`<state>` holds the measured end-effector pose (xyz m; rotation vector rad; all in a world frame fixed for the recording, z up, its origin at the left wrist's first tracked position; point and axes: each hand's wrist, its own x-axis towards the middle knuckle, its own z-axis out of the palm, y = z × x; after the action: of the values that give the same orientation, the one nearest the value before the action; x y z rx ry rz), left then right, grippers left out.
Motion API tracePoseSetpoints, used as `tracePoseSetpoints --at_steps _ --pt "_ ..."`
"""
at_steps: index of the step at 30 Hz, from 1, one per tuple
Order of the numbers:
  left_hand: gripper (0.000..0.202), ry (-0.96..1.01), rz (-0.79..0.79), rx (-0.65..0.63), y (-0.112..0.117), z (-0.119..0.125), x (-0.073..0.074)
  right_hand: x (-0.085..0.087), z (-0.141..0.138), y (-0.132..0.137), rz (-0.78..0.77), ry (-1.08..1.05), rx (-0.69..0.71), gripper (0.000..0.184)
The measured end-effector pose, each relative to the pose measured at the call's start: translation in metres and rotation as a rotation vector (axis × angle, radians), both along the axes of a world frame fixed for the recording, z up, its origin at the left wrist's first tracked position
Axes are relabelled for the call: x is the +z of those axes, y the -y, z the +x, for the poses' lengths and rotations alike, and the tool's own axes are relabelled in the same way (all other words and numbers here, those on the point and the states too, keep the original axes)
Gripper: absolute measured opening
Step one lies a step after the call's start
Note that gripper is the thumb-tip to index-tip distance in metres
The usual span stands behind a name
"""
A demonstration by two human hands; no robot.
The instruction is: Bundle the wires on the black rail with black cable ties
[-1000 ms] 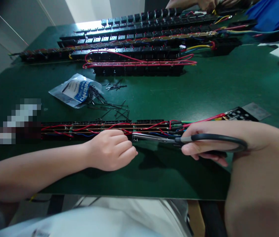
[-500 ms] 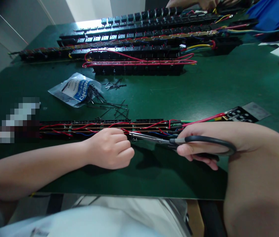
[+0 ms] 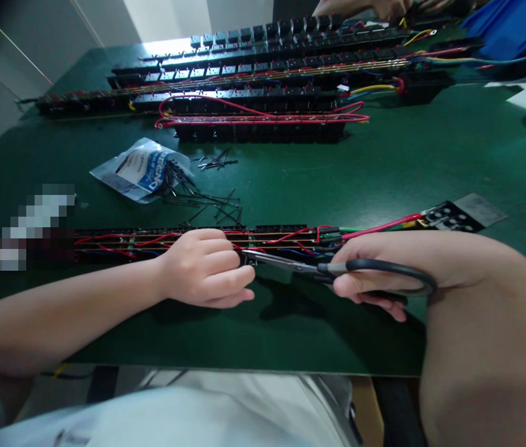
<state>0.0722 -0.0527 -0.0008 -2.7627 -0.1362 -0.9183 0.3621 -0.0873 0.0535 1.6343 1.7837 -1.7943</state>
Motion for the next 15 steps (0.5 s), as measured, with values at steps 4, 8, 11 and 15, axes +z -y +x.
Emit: tracePoseSetpoints --at_steps 4,8,11,15 --pt "0.013 -0.017 -0.014 0.087 0.001 0.001 -0.003 -0.001 -0.003 0.002 0.026 0.023 -0.017 0.048" --pt "0.020 -0.109 -0.018 0.098 0.009 -0.002 0.000 -0.008 -0.006 0.006 -0.026 0.087 -0.056 0.049" --pt "0.021 -0.136 -0.016 0.082 0.012 -0.005 0.002 -0.014 -0.006 0.012 0.000 0.155 -0.066 0.046" --pt "0.025 -0.149 0.000 0.049 0.011 -0.006 0.004 -0.020 -0.006 0.017 0.019 0.179 -0.069 0.044"
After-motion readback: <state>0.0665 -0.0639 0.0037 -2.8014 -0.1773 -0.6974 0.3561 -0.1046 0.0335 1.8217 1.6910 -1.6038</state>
